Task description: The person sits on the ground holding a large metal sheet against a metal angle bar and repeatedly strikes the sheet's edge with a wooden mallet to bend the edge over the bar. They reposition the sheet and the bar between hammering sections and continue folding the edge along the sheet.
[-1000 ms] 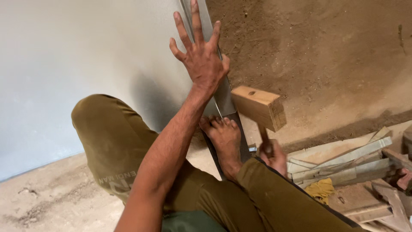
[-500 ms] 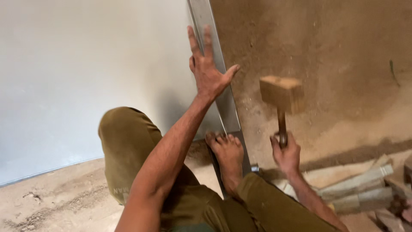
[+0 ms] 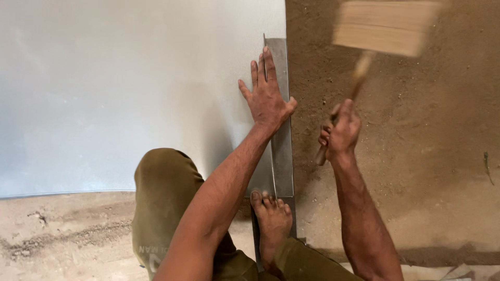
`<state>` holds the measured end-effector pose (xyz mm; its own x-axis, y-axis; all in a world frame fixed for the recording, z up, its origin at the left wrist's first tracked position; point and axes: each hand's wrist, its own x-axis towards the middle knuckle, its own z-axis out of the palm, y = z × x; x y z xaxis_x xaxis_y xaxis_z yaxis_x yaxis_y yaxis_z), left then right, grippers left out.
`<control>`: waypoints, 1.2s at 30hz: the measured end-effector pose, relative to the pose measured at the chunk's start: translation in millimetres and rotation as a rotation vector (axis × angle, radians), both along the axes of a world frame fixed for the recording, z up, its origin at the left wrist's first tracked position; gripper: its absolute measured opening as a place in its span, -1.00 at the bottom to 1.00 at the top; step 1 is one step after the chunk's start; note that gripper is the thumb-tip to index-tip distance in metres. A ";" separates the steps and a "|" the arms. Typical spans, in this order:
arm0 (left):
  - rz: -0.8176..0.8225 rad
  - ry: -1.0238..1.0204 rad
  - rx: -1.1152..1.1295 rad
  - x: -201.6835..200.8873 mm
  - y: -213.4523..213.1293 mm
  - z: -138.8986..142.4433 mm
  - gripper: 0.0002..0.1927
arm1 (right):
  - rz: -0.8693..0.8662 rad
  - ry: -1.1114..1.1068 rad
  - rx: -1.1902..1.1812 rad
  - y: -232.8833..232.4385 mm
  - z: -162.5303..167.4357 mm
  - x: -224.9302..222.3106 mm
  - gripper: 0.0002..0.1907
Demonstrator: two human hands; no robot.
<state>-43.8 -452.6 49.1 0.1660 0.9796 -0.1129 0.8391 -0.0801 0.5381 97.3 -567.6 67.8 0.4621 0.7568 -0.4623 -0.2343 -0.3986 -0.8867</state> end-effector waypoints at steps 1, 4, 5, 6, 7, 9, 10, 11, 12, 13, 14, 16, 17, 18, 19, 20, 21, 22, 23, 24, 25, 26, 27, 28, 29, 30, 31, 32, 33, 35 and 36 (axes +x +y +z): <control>0.006 0.002 0.003 0.4 0.8 -0.3 0.46 | -0.038 0.038 0.056 -3.5 -3.0 1.9 -0.48; 0.019 0.001 0.003 1.4 3.4 0.0 0.47 | 0.135 0.152 -0.060 -8.1 -12.9 7.9 -0.49; 0.016 -0.001 -0.004 1.6 3.9 0.4 0.47 | 0.237 0.188 -0.134 -8.2 -15.3 9.6 -0.49; 0.012 -0.002 -0.009 1.4 4.2 0.8 0.47 | 0.161 0.176 -0.069 -7.2 -17.3 10.2 -0.49; 0.014 0.002 0.009 1.3 4.2 1.4 0.47 | 0.093 0.167 -0.014 -7.3 -18.0 11.0 -0.49; 0.017 0.011 0.015 0.2 3.4 2.6 0.47 | 0.001 0.150 0.008 -7.8 -17.8 10.3 -0.49; 0.014 0.005 0.019 -0.6 2.8 3.1 0.47 | -0.019 0.138 0.010 -9.0 -17.0 9.3 -0.49; 0.013 0.001 0.026 -0.8 2.4 3.5 0.47 | -0.037 0.127 0.015 -10.5 -16.0 8.5 -0.48; 0.003 -0.004 0.028 -1.4 1.4 3.8 0.47 | 0.065 0.065 -0.034 -12.9 -14.8 7.2 -0.49; -0.002 -0.007 0.019 -1.3 1.5 3.7 0.47 | 0.164 0.003 -0.078 -14.6 -14.0 6.0 -0.50; -0.004 -0.010 0.012 -1.3 1.0 3.7 0.47 | 0.266 -0.061 -0.120 -16.4 -13.3 4.6 -0.51; 0.006 -0.009 -0.003 -0.3 2.1 3.1 0.47 | 0.125 -0.196 -0.021 -17.0 -12.6 1.8 -0.48; 0.006 -0.009 -0.007 0.0 2.8 2.9 0.47 | 0.049 -0.264 0.019 -16.3 -11.8 0.4 -0.47; 0.005 -0.013 -0.003 0.9 4.5 2.8 0.47 | 0.053 -0.317 0.049 -14.4 -10.7 -0.4 -0.46; 0.007 -0.004 -0.011 1.1 5.5 3.3 0.48 | 0.065 -0.369 0.085 -12.4 -8.7 -1.6 -0.45; 0.009 0.007 -0.022 1.1 6.7 3.9 0.48 | 0.078 -0.417 0.117 -10.3 -5.6 -1.6 -0.44; 0.003 0.018 -0.034 0.3 5.6 5.3 0.48 | 0.144 -0.417 0.007 -8.9 -1.4 -2.1 -0.46; -0.013 0.014 -0.033 -0.7 4.6 6.8 0.49 | 0.204 -0.420 -0.092 -8.7 4.2 -1.3 -0.47; -0.025 0.009 -0.023 -2.3 1.8 8.7 0.49 | 0.266 -0.424 -0.181 -9.0 10.1 -0.7 -0.48; -0.030 0.006 -0.020 -4.7 -3.5 10.8 0.50 | 0.181 -0.367 -0.178 -12.3 17.1 0.2 -0.49; -0.036 -0.022 -0.018 -7.2 -9.4 12.8 0.55 | 0.103 -0.302 -0.187 -15.8 23.6 1.6 -0.50; -0.046 -0.049 -0.020 -10.4 -19.7 14.8 0.60 | 0.021 -0.235 -0.202 -21.7 29.1 1.6 -0.52; -0.064 -0.079 -0.014 -12.7 -28.4 16.1 0.66 | -0.033 -0.241 -0.071 -27.4 33.6 2.7 -0.51; -0.068 -0.082 -0.005 -14.7 -37.5 16.9 0.63 | -0.085 -0.247 0.063 -33.4 35.4 1.7 -0.51; -0.064 -0.082 -0.006 -16.2 -46.6 17.1 0.60 | -0.129 -0.250 0.189 -39.2 36.0 1.7 -0.51; -0.061 -0.081 -0.018 -17.2 -53.9 16.7 0.57 | -0.112 -0.216 0.145 -43.6 33.4 0.2 -0.49; -0.061 -0.051 -0.025 -17.3 -58.6 15.9 0.54 | -0.102 -0.183 0.104 -47.6 29.9 -1.1 -0.48; -0.062 -0.023 -0.030 -16.7 -61.0 14.8 0.51 | -0.092 -0.153 0.066 -49.8 24.3 -2.2 -0.47; -0.058 0.007 -0.034 -15.9 -62.2 13.7 0.49 | 0.025 -0.105 -0.010 -51.4 18.2 -3.8 -0.48; -0.069 -0.002 -0.063 -14.0 -60.8 12.1 0.48 | 0.231 -0.012 -0.140 -52.7 6.0 -5.4 -0.49; -0.070 -0.008 -0.078 -13.1 -59.3 11.7 0.48 | 0.134 -0.014 -0.100 -53.8 1.5 -5.4 -0.49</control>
